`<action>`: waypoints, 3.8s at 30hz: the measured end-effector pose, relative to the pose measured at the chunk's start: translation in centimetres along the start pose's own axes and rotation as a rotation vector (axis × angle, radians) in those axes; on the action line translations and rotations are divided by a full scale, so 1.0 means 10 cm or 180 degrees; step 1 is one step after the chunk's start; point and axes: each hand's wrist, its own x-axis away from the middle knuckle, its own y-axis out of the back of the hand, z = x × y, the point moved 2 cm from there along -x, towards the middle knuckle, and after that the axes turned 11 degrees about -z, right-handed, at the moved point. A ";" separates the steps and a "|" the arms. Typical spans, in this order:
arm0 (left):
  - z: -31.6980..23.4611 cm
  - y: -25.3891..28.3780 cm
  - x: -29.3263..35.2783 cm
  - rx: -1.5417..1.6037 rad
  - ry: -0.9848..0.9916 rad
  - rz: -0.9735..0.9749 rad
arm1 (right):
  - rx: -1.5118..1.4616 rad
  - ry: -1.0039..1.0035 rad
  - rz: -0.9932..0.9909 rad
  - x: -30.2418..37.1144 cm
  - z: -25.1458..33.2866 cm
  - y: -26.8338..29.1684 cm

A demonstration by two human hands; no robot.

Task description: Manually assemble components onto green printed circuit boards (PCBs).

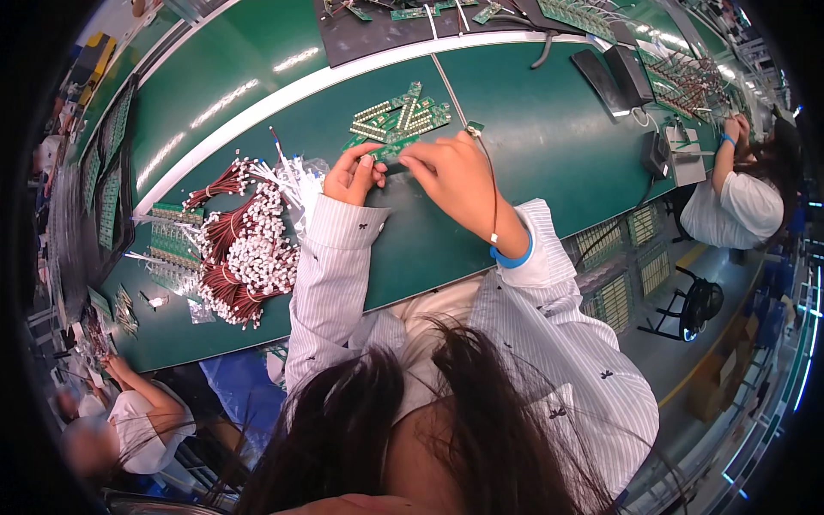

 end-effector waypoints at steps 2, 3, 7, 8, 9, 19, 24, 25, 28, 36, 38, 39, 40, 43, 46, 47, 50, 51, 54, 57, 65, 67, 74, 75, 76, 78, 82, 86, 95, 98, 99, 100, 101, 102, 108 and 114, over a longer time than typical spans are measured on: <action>0.00 -0.03 -0.01 -0.0098 -0.0180 -0.0025 | -0.0054 0.0023 -0.0130 -0.01 -0.02 -0.04; 0.00 -0.03 -0.02 -0.0191 -0.0369 -0.0060 | -0.0148 -0.0132 -0.0076 -0.02 -0.01 -0.03; 0.04 0.00 -0.02 -0.0187 -0.0428 -0.0074 | -0.0118 -0.0476 0.0052 -0.04 0.02 -0.07; 0.03 -0.01 -0.01 -0.0189 -0.0433 -0.0075 | -0.0117 -0.0480 0.0051 -0.04 0.02 -0.10; 0.02 -0.02 -0.01 -0.0190 -0.0439 -0.0076 | -0.0113 -0.0374 -0.0089 -0.04 0.00 -0.12; 0.03 -0.03 0.00 -0.0267 -0.0507 -0.0166 | 0.0081 -0.0186 -0.0414 -0.05 0.03 -0.21; 0.03 -0.04 0.00 -0.0342 -0.0607 -0.0163 | 0.0034 -0.0148 -0.0418 -0.04 -0.02 -0.24; 0.02 -0.05 0.01 -0.0342 -0.0608 -0.0164 | 0.0033 -0.0146 -0.0365 -0.04 -0.03 -0.24; 0.01 -0.04 0.01 -0.0386 -0.0590 -0.0216 | -0.0174 -0.0314 -0.0258 -0.05 -0.04 -0.23; 0.00 -0.06 0.03 -0.0440 -0.0563 -0.0240 | -0.0309 -0.0379 -0.0281 -0.05 -0.07 -0.24; -0.05 -0.07 0.05 -0.0498 -0.0580 -0.0265 | -0.0312 -0.0358 -0.0345 -0.06 -0.04 -0.23; -0.06 -0.08 0.06 -0.0556 -0.0596 -0.0289 | -0.0192 -0.0305 -0.0346 -0.07 -0.01 -0.23; -0.06 -0.08 0.06 -0.0558 -0.0594 -0.0283 | -0.0070 -0.0256 -0.0352 -0.08 0.01 -0.23; -0.05 -0.09 0.06 -0.0613 -0.0653 -0.0324 | 0.0052 -0.0467 -0.0301 -0.05 -0.02 -0.28; -0.03 -0.08 0.06 -0.0729 -0.0679 -0.0370 | -0.0086 -0.0409 -0.0376 -0.05 -0.03 -0.30; -0.01 -0.07 0.06 -0.0816 -0.0795 -0.0421 | -0.0087 -0.0411 -0.0375 -0.04 -0.04 -0.32; -0.01 -0.05 0.06 -0.0950 -0.0982 -0.0493 | -0.0258 -0.0209 -0.0552 -0.04 -0.04 -0.34; -0.01 -0.05 0.06 -0.0996 -0.1054 -0.0513 | -0.0297 -0.0232 -0.0547 -0.05 -0.03 -0.33; -0.01 -0.07 0.05 -0.1021 -0.1086 -0.0538 | -0.0403 -0.0372 -0.0536 -0.05 -0.05 -0.33; -0.01 -0.06 0.06 -0.1093 -0.1212 -0.0617 | -0.0387 -0.0490 -0.0464 -0.05 -0.03 -0.35; -0.06 -0.06 0.07 -0.1554 -0.1566 -0.0636 | -0.0218 -0.0262 -0.0635 -0.04 0.00 -0.37; -0.08 -0.06 0.08 -0.1584 -0.1565 -0.0658 | -0.0271 -0.0253 -0.0549 -0.05 0.03 -0.36; -0.07 0.02 0.02 -0.0961 -0.1120 -0.0710 | -0.0321 -0.0330 -0.0265 -0.05 0.02 -0.39; -0.07 0.02 0.01 -0.0654 -0.0942 -0.0682 | -0.0265 -0.0076 -0.0399 -0.04 0.05 -0.38; -0.10 0.04 0.00 -0.0650 -0.0945 -0.0681 | -0.0208 0.0180 -0.0532 -0.02 0.08 -0.36; -0.14 0.08 -0.03 -0.0362 -0.0708 -0.0785 | -0.0084 0.0589 -0.0626 0.05 0.08 -0.31; -0.25 0.15 -0.03 -0.0191 -0.0710 -0.0876 | 0.0824 0.1329 -0.0563 0.19 0.17 -0.02; -0.28 0.15 -0.02 -0.0019 -0.0587 -0.0587 | 0.0909 0.0414 -0.0359 0.18 -0.15 -0.08; -0.17 0.18 -0.07 0.0450 -0.0209 -0.0283 | -0.0757 0.0596 0.0210 -0.12 -0.25 -0.25; -0.18 0.22 -0.09 0.1317 -0.0300 -0.0258 | -0.1379 0.0673 -0.0116 -0.13 -0.22 -0.28; -0.08 0.37 -0.17 0.1673 -0.0382 0.0000 | -0.2183 -0.0113 -0.0392 -0.15 -0.21 -0.25; -0.10 0.35 -0.17 0.1675 -0.0380 -0.0003 | -0.2952 -0.0938 -0.0671 -0.15 -0.25 -0.25; -0.12 0.36 -0.18 0.1656 -0.0389 -0.0303 | -0.3272 -0.1239 -0.0876 -0.15 -0.29 -0.23; -0.15 0.36 -0.18 0.1635 -0.0397 -0.0603 | -0.3270 -0.1242 -0.0871 -0.17 -0.32 -0.16; -0.35 0.23 -0.02 0.1295 -0.0225 -0.0625 | -0.2993 -0.1065 0.0822 -0.28 -0.06 -0.04; -0.34 0.17 0.04 -0.1169 -0.0837 -0.0945 | 0.0561 0.2110 -0.0681 -0.23 0.20 -0.19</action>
